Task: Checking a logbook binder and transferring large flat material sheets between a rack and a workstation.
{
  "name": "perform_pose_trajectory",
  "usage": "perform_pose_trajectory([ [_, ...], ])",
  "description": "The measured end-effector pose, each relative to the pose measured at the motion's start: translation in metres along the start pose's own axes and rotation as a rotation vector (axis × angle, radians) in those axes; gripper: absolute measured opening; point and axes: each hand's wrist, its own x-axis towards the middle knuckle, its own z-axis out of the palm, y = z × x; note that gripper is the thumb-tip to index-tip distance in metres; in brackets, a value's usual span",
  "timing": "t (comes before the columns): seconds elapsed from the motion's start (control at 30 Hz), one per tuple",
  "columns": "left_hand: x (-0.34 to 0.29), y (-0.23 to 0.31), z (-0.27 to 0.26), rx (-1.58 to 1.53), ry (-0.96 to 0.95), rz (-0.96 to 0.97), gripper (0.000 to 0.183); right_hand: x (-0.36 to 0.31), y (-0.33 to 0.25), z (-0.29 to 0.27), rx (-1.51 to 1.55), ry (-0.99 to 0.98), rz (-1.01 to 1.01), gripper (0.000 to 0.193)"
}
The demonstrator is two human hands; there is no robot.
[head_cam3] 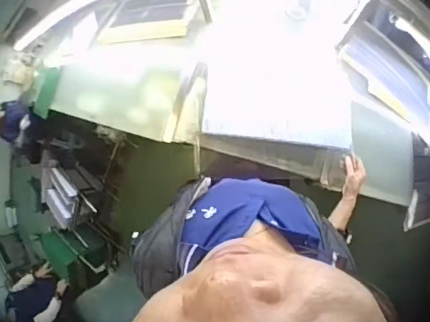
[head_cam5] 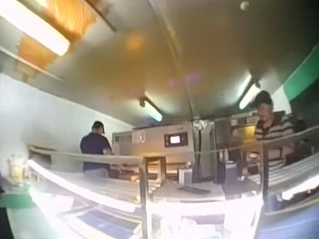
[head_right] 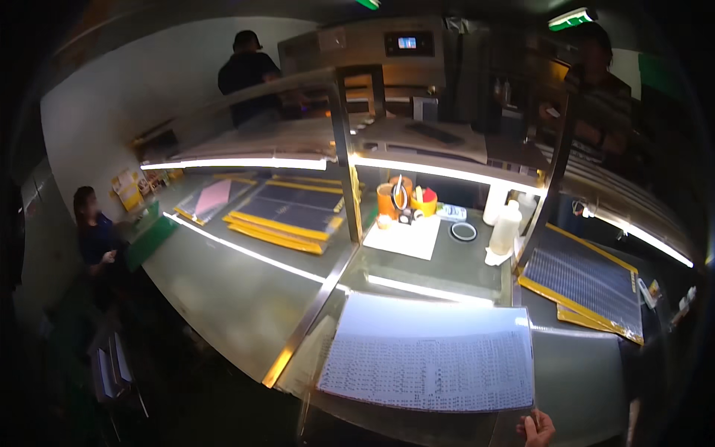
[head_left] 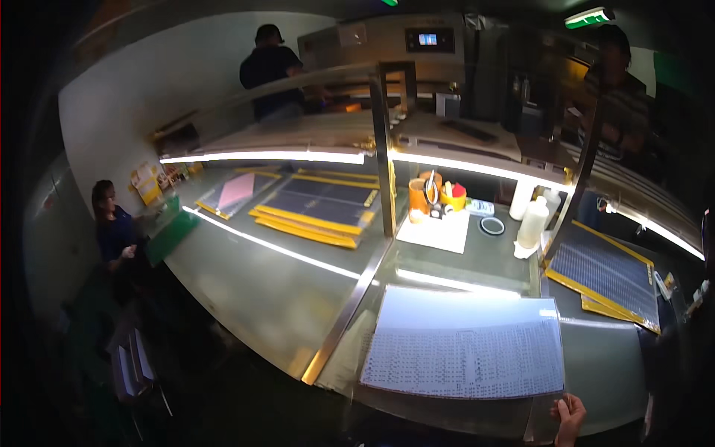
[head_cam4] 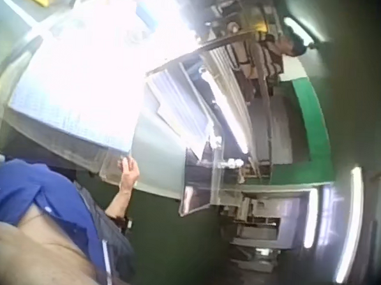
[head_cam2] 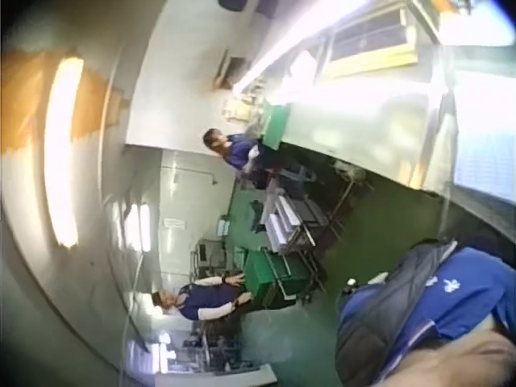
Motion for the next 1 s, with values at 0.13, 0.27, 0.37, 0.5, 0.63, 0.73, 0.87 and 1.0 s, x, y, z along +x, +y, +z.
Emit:
perform_pose_trajectory([
  [0.13, 0.008, 0.043, -0.042, 0.133, 0.095, 0.088, 0.052, -0.01, -0.014, -0.008, 0.106, -0.076, 0.06, 0.026],
  [0.27, 0.014, 0.11, -0.085, 0.108, 0.165, 0.267, 0.053, -0.004, -0.021, 0.001, 0.12, -0.114, 0.094, 0.026],
  [0.37, -0.035, 0.22, -0.121, -0.415, -0.119, 0.496, 0.036, -0.002, -0.012, -0.01, 0.126, -0.118, 0.143, 0.034],
  [0.5, -0.156, 0.309, -0.149, -0.804, -0.901, 0.625, 0.024, -0.003, -0.019, 0.0, 0.185, -0.051, 0.06, 0.021],
  [0.63, -0.165, 0.309, -0.121, -0.841, -1.091, 0.635, 0.039, 0.004, -0.021, 0.003, 0.275, -0.156, 0.08, 0.022],
  [0.73, -0.198, 0.334, -0.123, -0.678, -0.952, 0.698, 0.046, 0.001, -0.013, -0.002, 0.333, -0.141, 0.021, 0.022],
  [0.87, -0.205, 0.343, -0.127, -0.627, -0.776, 0.702, 0.041, -0.001, -0.01, -0.01, 0.255, -0.183, 0.044, 0.019],
  [1.0, -0.218, 0.348, -0.133, -0.618, -0.652, 0.737, 0.032, 0.001, -0.009, -0.016, 0.223, -0.276, 0.032, 0.018],
])
